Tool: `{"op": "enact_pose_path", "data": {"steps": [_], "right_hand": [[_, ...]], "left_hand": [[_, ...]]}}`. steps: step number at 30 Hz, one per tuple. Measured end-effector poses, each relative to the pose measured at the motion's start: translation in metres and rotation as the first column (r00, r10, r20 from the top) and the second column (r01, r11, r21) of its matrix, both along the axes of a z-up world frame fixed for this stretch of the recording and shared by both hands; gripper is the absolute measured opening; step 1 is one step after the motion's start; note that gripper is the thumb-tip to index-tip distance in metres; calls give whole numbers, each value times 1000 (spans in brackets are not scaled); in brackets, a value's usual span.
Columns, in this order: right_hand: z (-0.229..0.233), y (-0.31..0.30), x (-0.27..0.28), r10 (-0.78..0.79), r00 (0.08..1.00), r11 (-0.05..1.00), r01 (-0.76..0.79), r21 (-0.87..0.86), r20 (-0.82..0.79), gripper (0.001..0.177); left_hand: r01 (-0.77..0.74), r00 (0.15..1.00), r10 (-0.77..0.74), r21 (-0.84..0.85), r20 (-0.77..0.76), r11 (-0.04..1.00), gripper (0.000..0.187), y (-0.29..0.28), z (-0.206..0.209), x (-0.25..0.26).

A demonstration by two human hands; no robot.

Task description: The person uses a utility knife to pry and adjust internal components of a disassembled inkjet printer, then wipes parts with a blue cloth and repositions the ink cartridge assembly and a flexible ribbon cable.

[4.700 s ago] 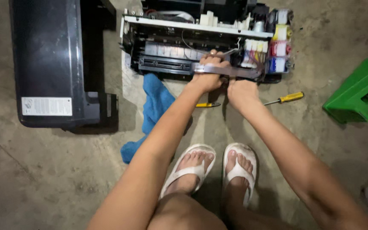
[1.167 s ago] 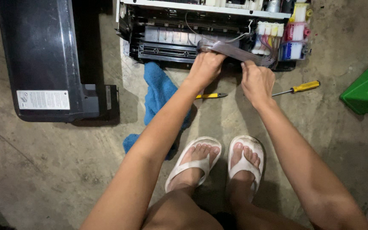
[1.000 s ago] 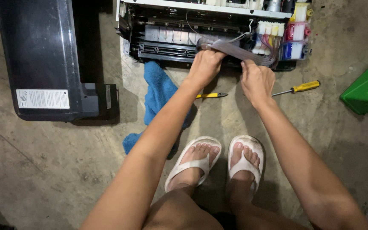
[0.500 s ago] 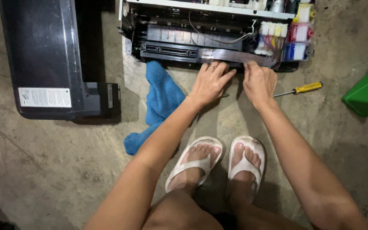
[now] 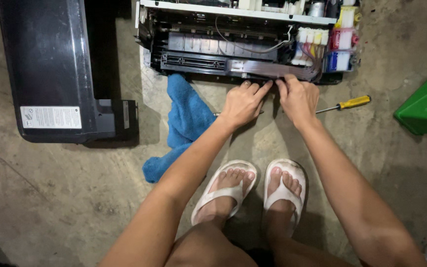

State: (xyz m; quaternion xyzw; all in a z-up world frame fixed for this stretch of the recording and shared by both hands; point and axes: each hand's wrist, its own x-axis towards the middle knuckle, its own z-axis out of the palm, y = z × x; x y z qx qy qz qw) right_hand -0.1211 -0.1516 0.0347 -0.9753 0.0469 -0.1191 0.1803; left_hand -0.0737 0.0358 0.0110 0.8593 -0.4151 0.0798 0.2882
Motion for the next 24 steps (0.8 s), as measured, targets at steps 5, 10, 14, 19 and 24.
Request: {"op": "enact_pose_path", "data": {"steps": [5, 10, 14, 19, 24], "right_hand": [[2, 2, -3, 1, 1000, 1000, -1, 13, 24, 12], [1, 0, -2, -2, 999, 1000, 2, -1, 43, 13], [-2, -3, -14, 4, 997, 999, -7, 47, 71, 17], [-26, -11, -48, -151, 985, 951, 120, 284, 89, 23], [-68, -32, -54, -412, 910, 612, 311, 728, -43, 15]], "left_hand": [[-12, 1000, 12, -6, -20, 1000, 49, 0, 0, -1], [-64, 998, 61, -132, -23, 989, 38, -3, 4, 4], [-48, 998, 57, -210, 40, 976, 33, -9, 2, 15], [-101, 995, 100, -215, -17, 971, 25, -16, 0, 17], [-134, 989, 147, -258, 29, 957, 27, -25, 11, 16]]}}
